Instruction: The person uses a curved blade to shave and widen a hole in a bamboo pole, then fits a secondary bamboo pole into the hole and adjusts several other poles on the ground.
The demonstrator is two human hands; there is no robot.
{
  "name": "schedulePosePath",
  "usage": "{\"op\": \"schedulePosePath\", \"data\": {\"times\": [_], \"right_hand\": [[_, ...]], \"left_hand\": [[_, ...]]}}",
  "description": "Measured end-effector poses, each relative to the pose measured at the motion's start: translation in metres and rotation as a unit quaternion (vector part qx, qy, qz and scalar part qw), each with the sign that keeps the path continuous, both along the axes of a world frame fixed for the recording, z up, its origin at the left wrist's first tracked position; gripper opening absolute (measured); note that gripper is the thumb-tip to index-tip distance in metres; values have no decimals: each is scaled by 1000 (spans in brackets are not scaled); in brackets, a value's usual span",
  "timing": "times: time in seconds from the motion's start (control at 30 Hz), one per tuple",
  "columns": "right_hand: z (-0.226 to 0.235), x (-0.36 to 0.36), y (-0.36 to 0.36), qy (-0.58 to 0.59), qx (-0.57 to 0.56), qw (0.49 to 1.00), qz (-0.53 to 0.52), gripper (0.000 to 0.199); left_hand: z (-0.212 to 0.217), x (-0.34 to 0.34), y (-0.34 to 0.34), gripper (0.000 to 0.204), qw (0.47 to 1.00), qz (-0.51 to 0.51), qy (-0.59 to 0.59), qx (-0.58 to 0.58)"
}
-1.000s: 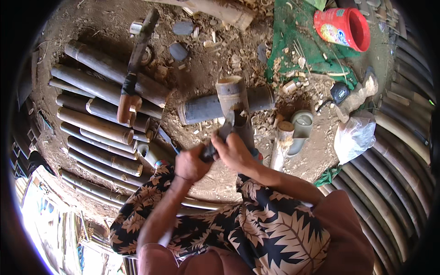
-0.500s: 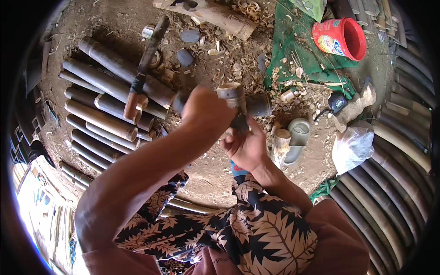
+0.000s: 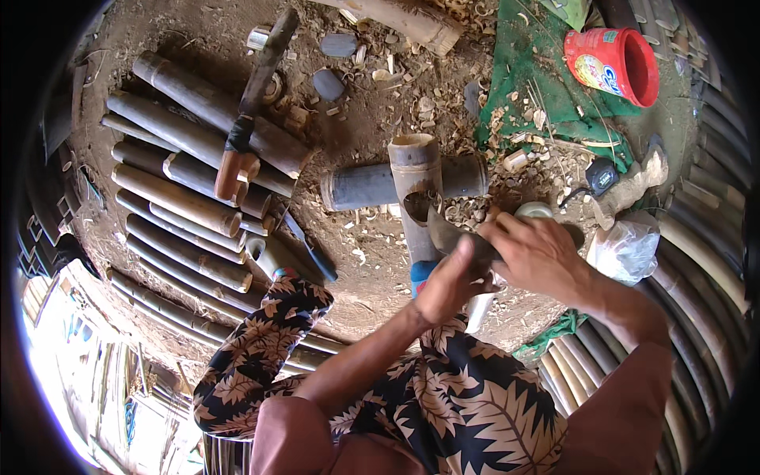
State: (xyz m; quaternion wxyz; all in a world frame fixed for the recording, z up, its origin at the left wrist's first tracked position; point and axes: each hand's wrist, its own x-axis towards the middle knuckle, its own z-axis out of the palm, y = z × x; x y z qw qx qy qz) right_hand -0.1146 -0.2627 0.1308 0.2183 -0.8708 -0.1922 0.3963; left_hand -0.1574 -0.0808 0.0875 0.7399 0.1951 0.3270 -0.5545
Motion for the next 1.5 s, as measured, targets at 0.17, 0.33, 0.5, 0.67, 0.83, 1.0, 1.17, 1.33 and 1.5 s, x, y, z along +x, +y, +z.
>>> {"op": "schedulePosePath", "data": {"times": [0.17,0.33,0.5,0.67,0.83,1.0,1.17,1.33,1.5], "right_hand": [[-5,50,14,78,-81,968,225,32],[-29,25,13,207,-33,977,39,27],[-48,-62,54,124,113,935,-313,29],[-65,-88,114,167,136,828,-518,31],[-63,-89,125,134,181,843,-489,47],[-29,-47,28,136,126,963,-196,51],[6,21,9,15,-17,992,121,27],[-11,17,15,204,-16,978,34,39],[-27,-23,44,266,65,947,-168,44]], "left_hand": [[-5,2,-39,29,945,238,222,25],[0,15,-26,24,964,74,130,221],[-22,17,19,37,906,-253,-140,309],[-35,41,47,23,750,-433,-394,307],[-36,57,54,22,696,-479,-463,269],[-9,37,21,39,934,-201,-203,215],[-15,-5,-19,44,970,177,166,-21],[-18,-6,-6,44,988,95,100,74],[-19,5,24,34,960,-118,-12,254]]}}
